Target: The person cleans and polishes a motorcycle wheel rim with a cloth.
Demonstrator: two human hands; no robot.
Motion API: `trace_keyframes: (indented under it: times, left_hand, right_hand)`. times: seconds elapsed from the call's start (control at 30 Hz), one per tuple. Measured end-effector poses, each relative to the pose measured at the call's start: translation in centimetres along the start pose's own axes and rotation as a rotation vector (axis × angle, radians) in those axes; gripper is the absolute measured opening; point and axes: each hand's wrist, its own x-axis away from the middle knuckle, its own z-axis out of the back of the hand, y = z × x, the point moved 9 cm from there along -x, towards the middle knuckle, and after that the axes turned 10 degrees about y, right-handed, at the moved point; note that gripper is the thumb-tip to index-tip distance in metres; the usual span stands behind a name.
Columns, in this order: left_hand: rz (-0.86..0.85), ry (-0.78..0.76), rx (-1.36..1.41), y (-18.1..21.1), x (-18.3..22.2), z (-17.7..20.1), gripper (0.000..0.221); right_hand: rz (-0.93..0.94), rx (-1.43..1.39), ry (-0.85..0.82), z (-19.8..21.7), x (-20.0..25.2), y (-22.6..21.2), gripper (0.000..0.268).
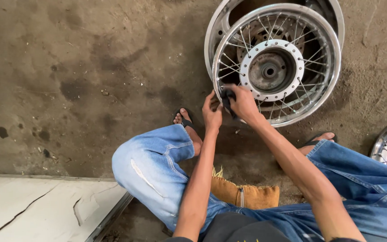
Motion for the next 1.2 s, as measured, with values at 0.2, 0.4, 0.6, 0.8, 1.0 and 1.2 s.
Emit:
trace_keyframes:
  times: [0.2,0.4,0.6,0.8,1.0,1.2]
  left_hand:
    - [-0.061,-0.026,0.043,-0.1,-0.5,0.0,0.058]
    - [-0.065,0.042,-0.030,-1.0,-0.6,0.3,0.060]
    - [0.011,0.040,-0.073,0.2,0.3,0.5,0.063]
    - [-0.010,0.010,-0.067,-0.4,-0.1,0.2,0.062]
    - [-0.072,0.021,-0.105,0.2,-0.6,0.8,0.045]
    - [-0.006,0.026,-0.162,-0.9,-0.8,1.0,0.040]
  right_hand:
    - [-0.039,-0.144,0.285,2.1,-2.2,-4.5,0.035]
    - [0.182,-0.080,0.057,2.7,2.9,-3.6,0.033]
    - [0.149,-0.058,-0.198,5.7,3.6,-1.4,0.051]
    - [-0.046,0.034,-0.114,0.9,4.5,1.4,0.038]
    - [-0.122,-0.231,0.316,-0.4,1.1,-1.0,0.038]
    - [-0.030,0.144,-0.073,2.1,3.9,-4.7,0.045]
